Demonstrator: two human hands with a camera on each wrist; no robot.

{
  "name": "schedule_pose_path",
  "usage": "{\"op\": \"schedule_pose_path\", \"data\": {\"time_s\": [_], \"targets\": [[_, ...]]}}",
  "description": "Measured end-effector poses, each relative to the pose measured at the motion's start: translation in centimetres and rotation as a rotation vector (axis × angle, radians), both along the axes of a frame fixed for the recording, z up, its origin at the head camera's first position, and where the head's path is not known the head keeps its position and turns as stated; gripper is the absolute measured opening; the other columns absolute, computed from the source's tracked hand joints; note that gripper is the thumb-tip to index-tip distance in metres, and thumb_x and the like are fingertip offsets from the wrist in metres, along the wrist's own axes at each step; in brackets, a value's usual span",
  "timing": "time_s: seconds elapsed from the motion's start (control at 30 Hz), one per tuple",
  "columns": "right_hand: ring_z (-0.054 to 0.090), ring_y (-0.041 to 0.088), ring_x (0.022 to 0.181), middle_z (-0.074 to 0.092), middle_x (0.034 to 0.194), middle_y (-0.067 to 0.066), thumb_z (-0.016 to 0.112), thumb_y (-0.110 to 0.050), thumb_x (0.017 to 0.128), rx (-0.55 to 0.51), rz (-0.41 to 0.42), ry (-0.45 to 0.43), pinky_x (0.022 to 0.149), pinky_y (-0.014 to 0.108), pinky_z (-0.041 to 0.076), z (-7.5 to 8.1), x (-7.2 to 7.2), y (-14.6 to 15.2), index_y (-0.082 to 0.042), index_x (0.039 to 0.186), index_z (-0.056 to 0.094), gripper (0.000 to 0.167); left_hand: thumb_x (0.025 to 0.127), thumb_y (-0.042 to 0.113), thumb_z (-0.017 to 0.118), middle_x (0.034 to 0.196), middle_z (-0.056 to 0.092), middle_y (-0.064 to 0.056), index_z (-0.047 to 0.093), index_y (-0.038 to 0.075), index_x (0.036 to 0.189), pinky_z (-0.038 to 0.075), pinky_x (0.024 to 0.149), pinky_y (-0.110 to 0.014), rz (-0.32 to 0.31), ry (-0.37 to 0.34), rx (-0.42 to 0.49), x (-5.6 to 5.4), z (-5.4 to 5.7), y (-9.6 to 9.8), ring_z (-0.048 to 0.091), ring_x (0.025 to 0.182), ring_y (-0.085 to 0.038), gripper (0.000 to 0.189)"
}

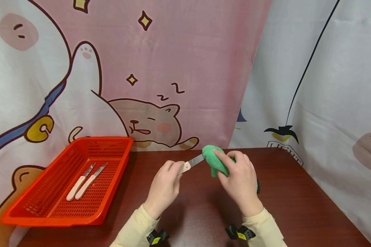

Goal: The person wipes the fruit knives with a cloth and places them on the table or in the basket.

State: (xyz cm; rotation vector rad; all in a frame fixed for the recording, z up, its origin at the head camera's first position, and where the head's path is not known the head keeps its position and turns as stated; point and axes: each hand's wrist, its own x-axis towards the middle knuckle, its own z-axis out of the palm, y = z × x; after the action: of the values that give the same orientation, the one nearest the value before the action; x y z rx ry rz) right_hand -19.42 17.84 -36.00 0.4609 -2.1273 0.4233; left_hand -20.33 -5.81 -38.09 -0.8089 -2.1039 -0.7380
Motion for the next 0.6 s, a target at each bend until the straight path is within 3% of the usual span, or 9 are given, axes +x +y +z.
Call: {"op": "schedule_pose_path", "data": {"time_s": [0.6], "targets": [[0.053,0.033,0.079,0.056,0.096,0.014,0.076,-0.001,0.07,-0.035,-0.042,0.008,0.067,0.047,0.044,0.3,-0.3,1.3,-0.017,0.122,0.071,0.055,0.075,-0.011,0.078,0.094,0.06,-0.009,0.063,0.003,0.111,0.055,0.071,-0.032,0.01,-0.008,0.017,-0.2,0.0,-0.3,0.059,0.08,-0.021,0.042]]}}
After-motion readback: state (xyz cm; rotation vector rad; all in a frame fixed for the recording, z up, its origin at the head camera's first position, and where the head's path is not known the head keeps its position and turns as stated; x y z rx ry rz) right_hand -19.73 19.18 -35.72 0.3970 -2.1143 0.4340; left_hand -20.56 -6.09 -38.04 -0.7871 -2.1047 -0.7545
